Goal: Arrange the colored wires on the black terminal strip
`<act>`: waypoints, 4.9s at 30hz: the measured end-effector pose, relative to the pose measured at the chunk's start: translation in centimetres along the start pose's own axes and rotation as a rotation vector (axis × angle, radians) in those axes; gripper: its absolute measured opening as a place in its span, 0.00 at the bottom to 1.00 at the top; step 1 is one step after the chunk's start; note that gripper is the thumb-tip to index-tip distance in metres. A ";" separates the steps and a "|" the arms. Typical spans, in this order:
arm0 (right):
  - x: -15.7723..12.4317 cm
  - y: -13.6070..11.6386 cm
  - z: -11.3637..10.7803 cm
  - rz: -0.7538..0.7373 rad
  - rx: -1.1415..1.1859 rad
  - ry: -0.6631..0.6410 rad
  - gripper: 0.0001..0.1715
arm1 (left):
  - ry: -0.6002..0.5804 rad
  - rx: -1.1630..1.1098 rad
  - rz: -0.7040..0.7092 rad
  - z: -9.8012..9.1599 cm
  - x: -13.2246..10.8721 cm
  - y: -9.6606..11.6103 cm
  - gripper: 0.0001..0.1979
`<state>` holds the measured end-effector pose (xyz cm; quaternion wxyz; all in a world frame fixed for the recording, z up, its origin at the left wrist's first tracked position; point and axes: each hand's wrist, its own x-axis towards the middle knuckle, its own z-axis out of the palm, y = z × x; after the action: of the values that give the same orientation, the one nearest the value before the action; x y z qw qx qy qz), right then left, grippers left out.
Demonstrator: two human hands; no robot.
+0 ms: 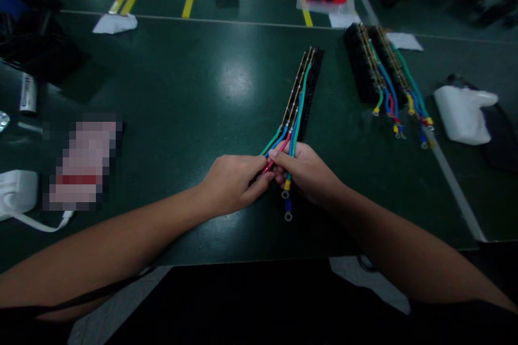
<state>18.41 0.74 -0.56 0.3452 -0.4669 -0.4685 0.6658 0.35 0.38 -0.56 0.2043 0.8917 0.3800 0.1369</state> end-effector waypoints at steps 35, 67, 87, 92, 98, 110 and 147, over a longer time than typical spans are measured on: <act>0.0 0.0 0.1 0.007 -0.013 0.008 0.12 | -0.006 0.011 -0.013 0.0 0.0 0.0 0.15; 0.0 0.1 0.1 0.015 0.010 0.019 0.12 | 0.012 -0.002 0.002 0.0 0.0 0.1 0.15; -0.1 0.2 0.0 0.003 0.014 0.024 0.13 | 0.008 -0.032 0.001 -0.1 -0.1 0.1 0.15; 0.0 0.2 0.1 -0.002 0.016 0.024 0.14 | 0.068 -0.078 -0.001 0.0 0.0 0.0 0.15; 0.0 0.4 0.0 -0.008 0.023 0.019 0.14 | 0.118 -0.128 -0.022 0.0 0.0 0.1 0.15; -0.2 0.2 0.1 -0.006 0.009 0.018 0.15 | 0.198 -0.185 -0.054 0.0 -0.1 0.3 0.12; -0.1 0.2 0.0 -0.001 -0.016 0.012 0.13 | 0.274 -0.017 -0.009 0.4 -0.6 0.2 0.12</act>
<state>18.47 0.63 -0.74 0.3446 -0.4732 -0.4721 0.6591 0.22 -0.35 -0.86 0.1588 0.8612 0.4070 0.2598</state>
